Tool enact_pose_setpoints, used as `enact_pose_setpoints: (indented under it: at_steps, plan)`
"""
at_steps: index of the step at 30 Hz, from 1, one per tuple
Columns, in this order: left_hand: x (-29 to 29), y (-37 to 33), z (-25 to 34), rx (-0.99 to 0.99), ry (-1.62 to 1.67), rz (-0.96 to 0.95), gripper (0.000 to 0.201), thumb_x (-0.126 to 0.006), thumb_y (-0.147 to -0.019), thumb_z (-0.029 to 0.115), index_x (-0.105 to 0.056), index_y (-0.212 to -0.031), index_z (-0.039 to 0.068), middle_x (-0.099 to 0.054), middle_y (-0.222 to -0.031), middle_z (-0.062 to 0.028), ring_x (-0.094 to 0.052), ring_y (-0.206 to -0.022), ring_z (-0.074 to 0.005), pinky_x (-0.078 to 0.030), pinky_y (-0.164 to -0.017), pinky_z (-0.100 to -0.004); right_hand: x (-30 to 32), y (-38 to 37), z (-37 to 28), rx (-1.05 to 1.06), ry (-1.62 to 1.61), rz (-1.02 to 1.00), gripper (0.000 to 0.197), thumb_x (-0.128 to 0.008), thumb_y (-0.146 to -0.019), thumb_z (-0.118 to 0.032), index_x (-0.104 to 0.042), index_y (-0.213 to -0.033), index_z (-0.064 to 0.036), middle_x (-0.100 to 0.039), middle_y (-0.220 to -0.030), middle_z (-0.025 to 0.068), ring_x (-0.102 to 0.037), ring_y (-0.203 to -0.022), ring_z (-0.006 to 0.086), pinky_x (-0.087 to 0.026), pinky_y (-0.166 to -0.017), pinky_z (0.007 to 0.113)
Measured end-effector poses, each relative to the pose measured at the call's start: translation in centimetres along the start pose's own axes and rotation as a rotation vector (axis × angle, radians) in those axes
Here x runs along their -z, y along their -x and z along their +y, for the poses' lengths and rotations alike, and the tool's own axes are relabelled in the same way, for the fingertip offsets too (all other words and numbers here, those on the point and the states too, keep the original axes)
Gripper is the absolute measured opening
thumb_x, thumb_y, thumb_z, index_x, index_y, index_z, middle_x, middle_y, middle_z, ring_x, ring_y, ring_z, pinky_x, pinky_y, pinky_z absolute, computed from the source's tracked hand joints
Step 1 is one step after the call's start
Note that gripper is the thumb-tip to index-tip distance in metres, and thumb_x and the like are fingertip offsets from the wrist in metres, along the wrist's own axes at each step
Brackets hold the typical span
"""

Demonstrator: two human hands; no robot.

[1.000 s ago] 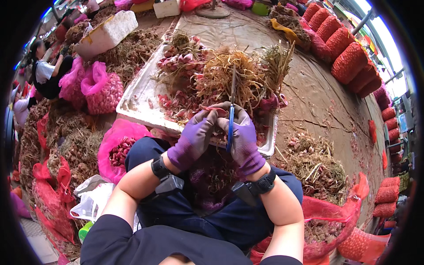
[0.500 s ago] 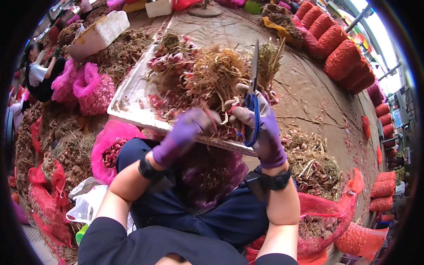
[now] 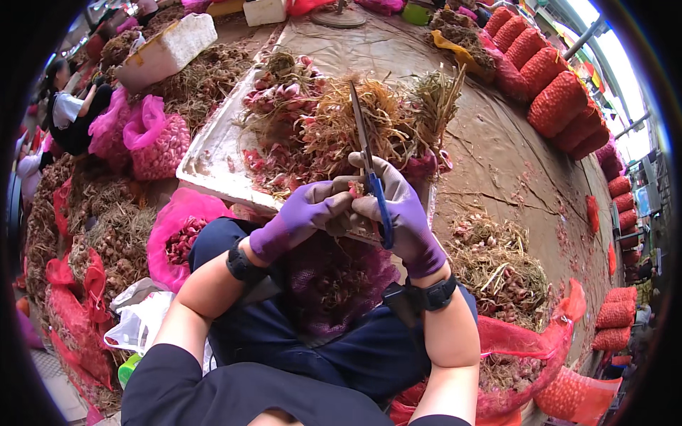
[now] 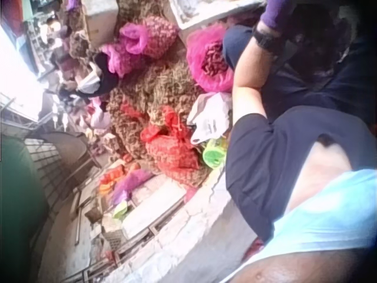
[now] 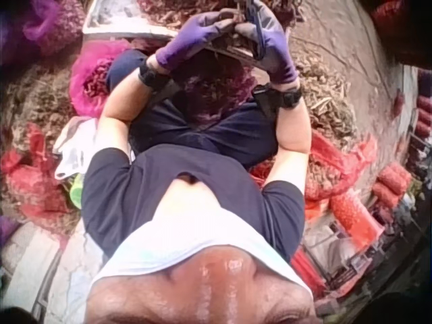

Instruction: The person picks up shallots from a pile, trims the roots and stems using shears, and drops the cleaned bulbs into a pink mesh bag.

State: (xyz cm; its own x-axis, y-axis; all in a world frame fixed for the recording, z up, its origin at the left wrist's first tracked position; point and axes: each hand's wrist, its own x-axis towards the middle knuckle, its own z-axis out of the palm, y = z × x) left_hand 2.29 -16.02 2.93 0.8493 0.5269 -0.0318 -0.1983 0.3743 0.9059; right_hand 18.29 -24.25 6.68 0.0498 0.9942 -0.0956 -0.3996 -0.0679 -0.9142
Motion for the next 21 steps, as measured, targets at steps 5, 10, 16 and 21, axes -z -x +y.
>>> enact_pose_setpoints:
  at_steps: [5, 10, 16, 21]
  plan:
    - [2.4, -0.8, -1.7, -0.078, -0.262, 0.013, 0.025, -0.055, -0.097, 0.027, -0.061, -0.09, 0.003, -0.061, -0.078, 0.0011, -0.054, -0.064, -0.0048, -0.044, -0.058, -0.0205, -1.3, -0.6, 0.9, 0.088, 0.1, 0.122, 0.064, -0.068, -0.081, -0.003, -0.037, -0.137, -0.0004, -0.062, -0.109, 0.0152, -0.065, -0.085, 0.0162, -0.054, -0.073, 0.026]
    - [2.4, 0.1, 0.0, -0.088, -0.289, 0.11, 0.022, -0.056, -0.096, 0.021, -0.061, -0.088, 0.0, -0.061, -0.079, 0.0007, -0.053, -0.07, -0.004, -0.043, -0.062, -0.0202, -1.8, -1.4, 1.2, 0.128, 0.116, 0.307, 0.052, -0.066, -0.085, -0.004, -0.042, -0.131, -0.0009, -0.064, -0.104, 0.0127, -0.065, -0.081, 0.0143, -0.053, -0.068, 0.023]
    - [6.5, -1.1, 0.8, -0.304, -0.14, 0.394, 0.019, -0.054, -0.096, 0.015, -0.062, -0.094, -0.001, -0.064, -0.085, -0.0029, -0.056, -0.074, -0.006, -0.045, -0.069, -0.0201, -0.7, -2.4, 3.0, 0.22, 0.874, 0.391, 0.041, -0.074, -0.08, -0.007, -0.056, -0.116, -0.0062, -0.053, -0.079, -0.0046, -0.045, -0.068, 0.0041, -0.041, -0.064, 0.019]
    - [8.7, -2.0, 0.5, -0.43, -0.112, 0.549, 0.022, -0.056, -0.096, 0.017, -0.062, -0.107, -0.001, -0.065, -0.087, -0.0011, -0.055, -0.074, -0.0055, -0.045, -0.069, -0.0196, 0.4, -4.4, 6.8, 0.305, 1.023, 0.341, 0.041, -0.072, -0.081, -0.01, -0.053, -0.118, -0.0098, -0.061, -0.087, 0.0065, -0.058, -0.075, 0.0142, -0.049, -0.071, 0.029]
